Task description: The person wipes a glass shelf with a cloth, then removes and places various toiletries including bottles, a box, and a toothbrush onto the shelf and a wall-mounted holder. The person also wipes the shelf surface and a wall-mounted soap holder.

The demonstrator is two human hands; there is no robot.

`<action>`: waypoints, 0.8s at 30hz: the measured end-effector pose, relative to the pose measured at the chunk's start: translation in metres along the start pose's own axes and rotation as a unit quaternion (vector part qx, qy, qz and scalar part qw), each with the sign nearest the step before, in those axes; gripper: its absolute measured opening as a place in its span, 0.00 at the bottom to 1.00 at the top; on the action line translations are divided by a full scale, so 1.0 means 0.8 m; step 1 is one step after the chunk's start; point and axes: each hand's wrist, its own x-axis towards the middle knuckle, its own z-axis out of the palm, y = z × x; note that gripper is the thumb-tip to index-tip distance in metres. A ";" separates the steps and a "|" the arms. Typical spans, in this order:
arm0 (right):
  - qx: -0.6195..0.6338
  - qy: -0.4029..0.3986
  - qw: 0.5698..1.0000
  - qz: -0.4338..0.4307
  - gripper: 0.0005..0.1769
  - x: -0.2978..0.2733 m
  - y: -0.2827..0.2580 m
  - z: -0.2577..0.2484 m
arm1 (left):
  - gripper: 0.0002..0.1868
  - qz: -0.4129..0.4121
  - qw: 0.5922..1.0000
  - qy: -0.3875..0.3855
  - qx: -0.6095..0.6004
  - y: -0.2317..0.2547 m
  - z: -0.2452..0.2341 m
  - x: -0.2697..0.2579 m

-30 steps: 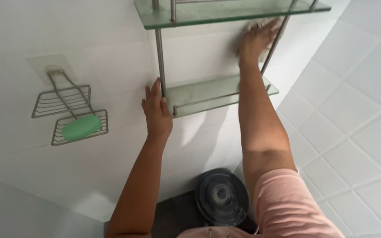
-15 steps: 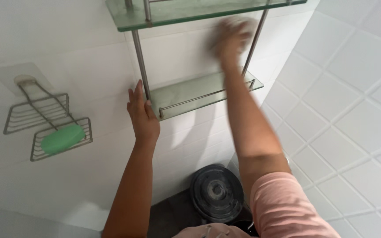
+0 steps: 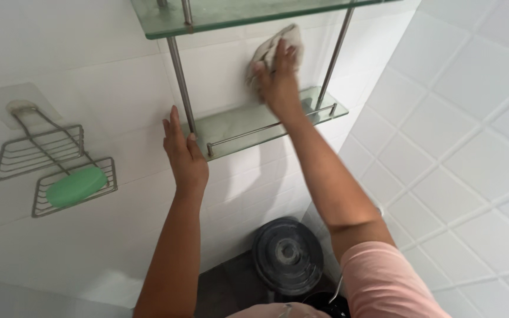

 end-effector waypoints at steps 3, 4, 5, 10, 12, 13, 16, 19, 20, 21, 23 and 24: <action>0.047 -0.005 0.995 0.090 0.47 -0.012 -0.004 -0.021 | 0.32 0.000 1.000 0.002 0.008 -0.005 0.000 -0.003; 0.048 0.005 0.994 0.101 0.46 -0.018 -0.005 -0.031 | 0.32 0.000 1.000 0.000 0.004 -0.006 0.000 -0.007; 0.022 -0.005 0.998 0.054 0.46 -0.019 -0.009 -0.040 | 0.32 0.004 1.000 0.004 0.000 -0.005 0.001 -0.006; -0.003 -0.088 0.994 0.066 0.51 -0.020 -0.039 -0.077 | 0.32 -0.006 1.000 0.001 -0.008 0.003 -0.001 -0.007; 0.039 -0.100 0.983 0.151 0.50 -0.008 -0.044 -0.076 | 0.31 -0.002 1.000 0.003 -0.007 0.005 -0.002 -0.004; 0.058 -0.110 0.973 0.193 0.50 0.000 -0.039 -0.074 | 0.31 -0.010 1.000 0.001 -0.008 0.005 -0.001 -0.006; 0.065 0.041 0.991 -0.113 0.35 0.052 -0.001 -0.061 | 0.32 -0.018 1.000 0.000 -0.009 0.005 -0.001 -0.003; -0.113 0.151 0.968 -0.168 0.29 0.076 0.060 -0.027 | 0.31 -0.006 1.000 -0.003 0.001 0.001 -0.001 -0.002; -0.187 0.183 0.951 -0.164 0.24 0.081 0.081 -0.026 | 0.31 0.002 1.000 -0.005 0.008 -0.001 -0.001 -0.003; -0.258 0.212 0.928 -0.167 0.19 0.092 0.094 -0.026 | 0.31 0.008 1.000 0.000 0.012 -0.002 0.000 -0.003; -0.052 0.247 0.966 -0.051 0.21 0.101 0.092 -0.016 | 0.31 0.013 0.999 0.001 0.036 -0.005 0.000 -0.002; 0.011 0.254 0.967 -0.003 0.21 0.099 0.077 -0.008 | 0.31 0.016 0.999 0.001 0.050 -0.007 -0.003 -0.002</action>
